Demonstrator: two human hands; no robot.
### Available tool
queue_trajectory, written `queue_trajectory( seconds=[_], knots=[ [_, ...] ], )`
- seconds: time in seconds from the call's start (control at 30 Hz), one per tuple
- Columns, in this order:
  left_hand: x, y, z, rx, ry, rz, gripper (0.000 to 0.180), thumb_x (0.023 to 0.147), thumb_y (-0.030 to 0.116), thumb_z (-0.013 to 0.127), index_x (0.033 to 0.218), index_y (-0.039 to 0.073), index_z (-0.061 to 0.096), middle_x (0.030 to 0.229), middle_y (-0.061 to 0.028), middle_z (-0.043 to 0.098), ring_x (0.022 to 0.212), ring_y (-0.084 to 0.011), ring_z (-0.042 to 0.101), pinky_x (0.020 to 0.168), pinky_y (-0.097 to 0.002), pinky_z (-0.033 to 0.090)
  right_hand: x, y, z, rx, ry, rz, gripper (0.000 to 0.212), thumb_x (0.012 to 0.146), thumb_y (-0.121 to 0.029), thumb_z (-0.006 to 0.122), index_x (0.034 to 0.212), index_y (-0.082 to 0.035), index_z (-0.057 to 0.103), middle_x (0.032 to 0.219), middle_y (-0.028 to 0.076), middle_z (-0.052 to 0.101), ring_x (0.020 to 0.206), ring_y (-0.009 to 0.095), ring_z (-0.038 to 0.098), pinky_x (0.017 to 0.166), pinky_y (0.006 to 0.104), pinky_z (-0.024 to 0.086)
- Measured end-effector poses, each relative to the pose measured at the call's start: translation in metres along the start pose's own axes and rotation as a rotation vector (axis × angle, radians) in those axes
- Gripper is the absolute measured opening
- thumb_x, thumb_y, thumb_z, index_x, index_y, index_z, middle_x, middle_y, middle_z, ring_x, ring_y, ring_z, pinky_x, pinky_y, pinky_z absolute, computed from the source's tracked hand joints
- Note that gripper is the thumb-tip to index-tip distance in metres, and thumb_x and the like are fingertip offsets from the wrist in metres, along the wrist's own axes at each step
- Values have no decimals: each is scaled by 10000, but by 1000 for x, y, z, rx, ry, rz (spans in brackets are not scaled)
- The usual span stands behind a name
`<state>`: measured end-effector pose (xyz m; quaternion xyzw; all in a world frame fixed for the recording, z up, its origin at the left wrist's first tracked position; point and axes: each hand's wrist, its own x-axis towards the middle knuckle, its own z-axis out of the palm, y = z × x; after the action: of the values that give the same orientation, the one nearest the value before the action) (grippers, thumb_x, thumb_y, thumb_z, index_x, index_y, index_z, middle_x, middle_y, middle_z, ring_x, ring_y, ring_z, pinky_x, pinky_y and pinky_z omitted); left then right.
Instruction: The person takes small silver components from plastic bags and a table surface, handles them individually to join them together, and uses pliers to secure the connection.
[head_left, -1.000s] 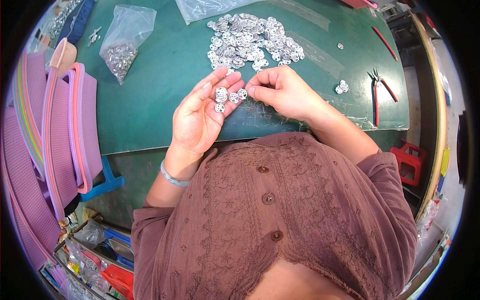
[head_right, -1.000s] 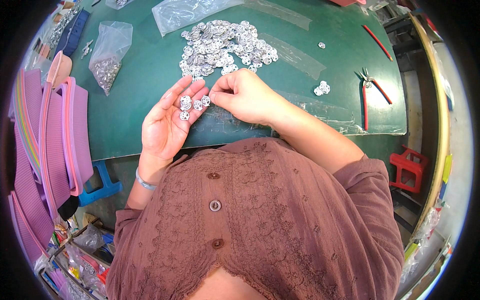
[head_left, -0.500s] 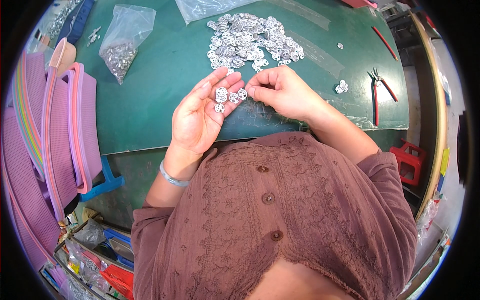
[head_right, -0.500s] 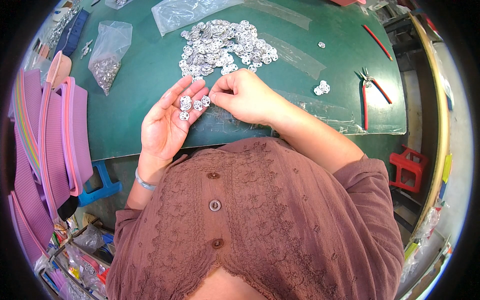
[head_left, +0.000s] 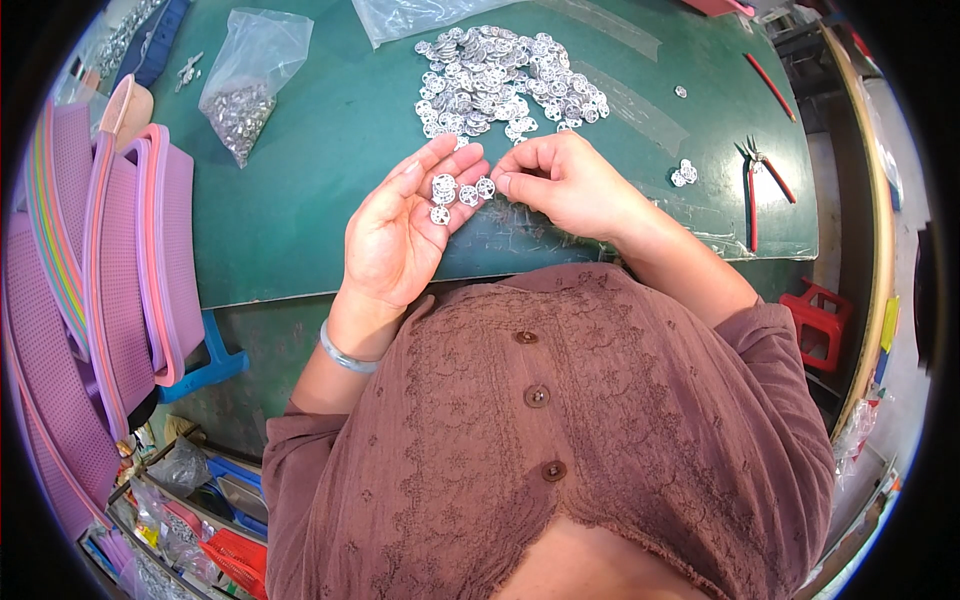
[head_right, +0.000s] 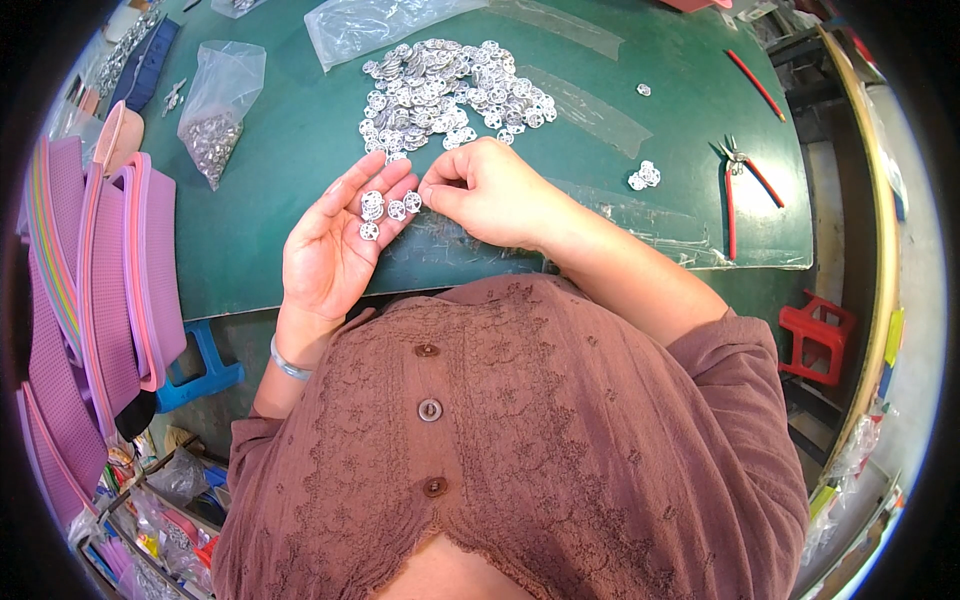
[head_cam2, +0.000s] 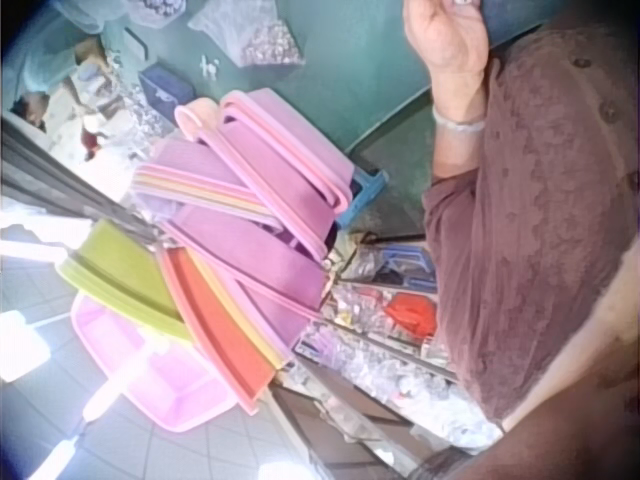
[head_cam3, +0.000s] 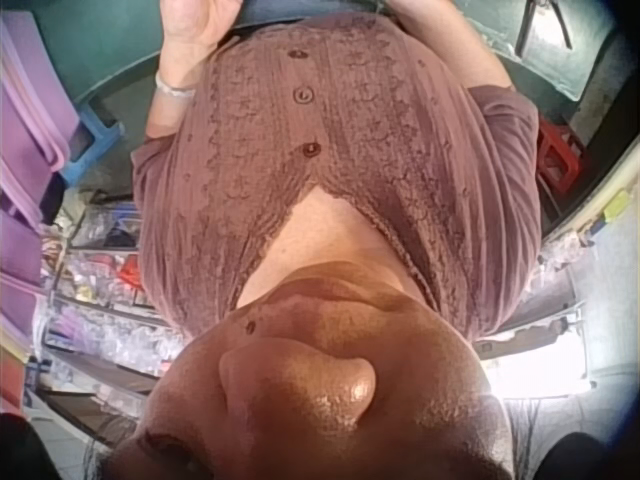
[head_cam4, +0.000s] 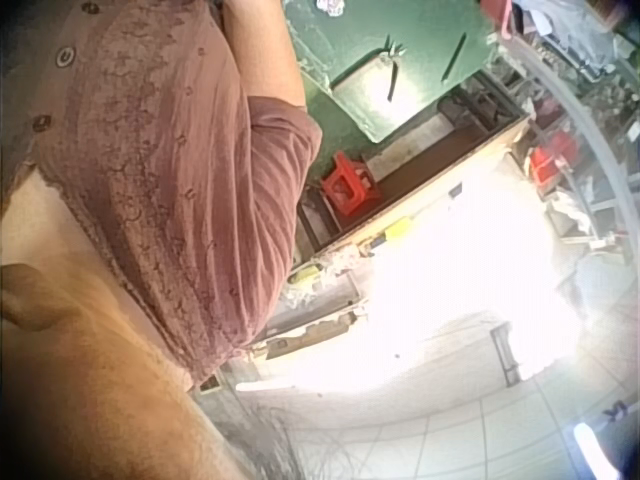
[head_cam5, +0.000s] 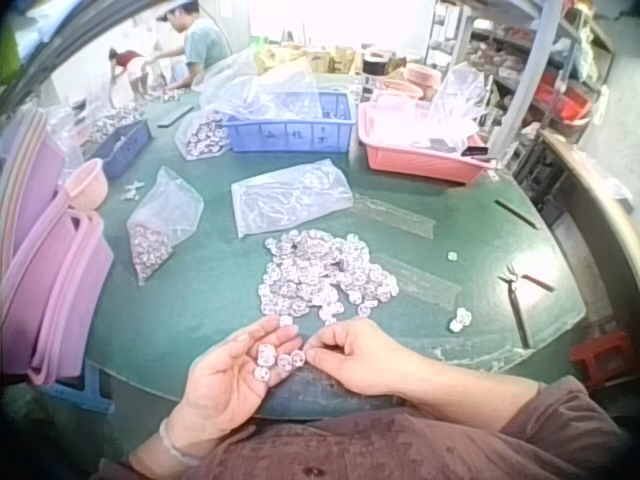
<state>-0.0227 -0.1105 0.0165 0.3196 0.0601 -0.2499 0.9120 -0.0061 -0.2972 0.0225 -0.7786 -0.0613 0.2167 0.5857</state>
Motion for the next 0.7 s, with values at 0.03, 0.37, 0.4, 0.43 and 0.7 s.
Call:
queue_trajectory(
  seconds=[0.03, 0.37, 0.4, 0.43, 0.7],
  knots=[
    [0, 0, 0, -2, 2, -1, 429, 917, 188, 324, 1266, -61, 314, 1265, -234, 387, 1177, -317, 395, 958, -401, 373, 0, 0, 0, 0, 0, 0, 170, 778, -142, 568, 810, 16, 621, 628, 43, 582, 549, 77, 484, 503, 250, 403],
    [0, 1, 1, 5, 3, -2, 424, 916, 187, 321, 1260, -62, 323, 1258, -232, 396, 1175, -313, 398, 958, -404, 371, 1, 0, -1, -19, -6, -17, 171, 774, -144, 567, 800, 15, 623, 626, 53, 585, 562, 85, 492, 525, 258, 411],
    [0, 1, 1, 5, 4, -2, 424, 916, 187, 321, 1260, -62, 323, 1258, -232, 396, 1175, -313, 398, 958, -404, 371, 1, 0, -1, -12, -8, -13, 172, 774, -144, 567, 799, 16, 623, 627, 55, 586, 564, 87, 495, 529, 259, 413],
    [1, 1, 1, 4, 3, -3, 424, 916, 187, 321, 1259, -62, 323, 1257, -232, 397, 1174, -313, 400, 957, -404, 371, 1, 0, -1, -12, -8, -12, 172, 774, -144, 567, 799, 16, 623, 627, 55, 586, 564, 87, 495, 529, 259, 413],
    [0, 1, 2, 15, 8, -3, 425, 918, 190, 320, 1260, -60, 321, 1255, -231, 399, 1171, -312, 403, 951, -399, 378, 0, -1, -1, -28, -6, -22, 171, 774, -145, 562, 792, 14, 623, 625, 58, 584, 561, 90, 497, 528, 264, 414]
  ],
)
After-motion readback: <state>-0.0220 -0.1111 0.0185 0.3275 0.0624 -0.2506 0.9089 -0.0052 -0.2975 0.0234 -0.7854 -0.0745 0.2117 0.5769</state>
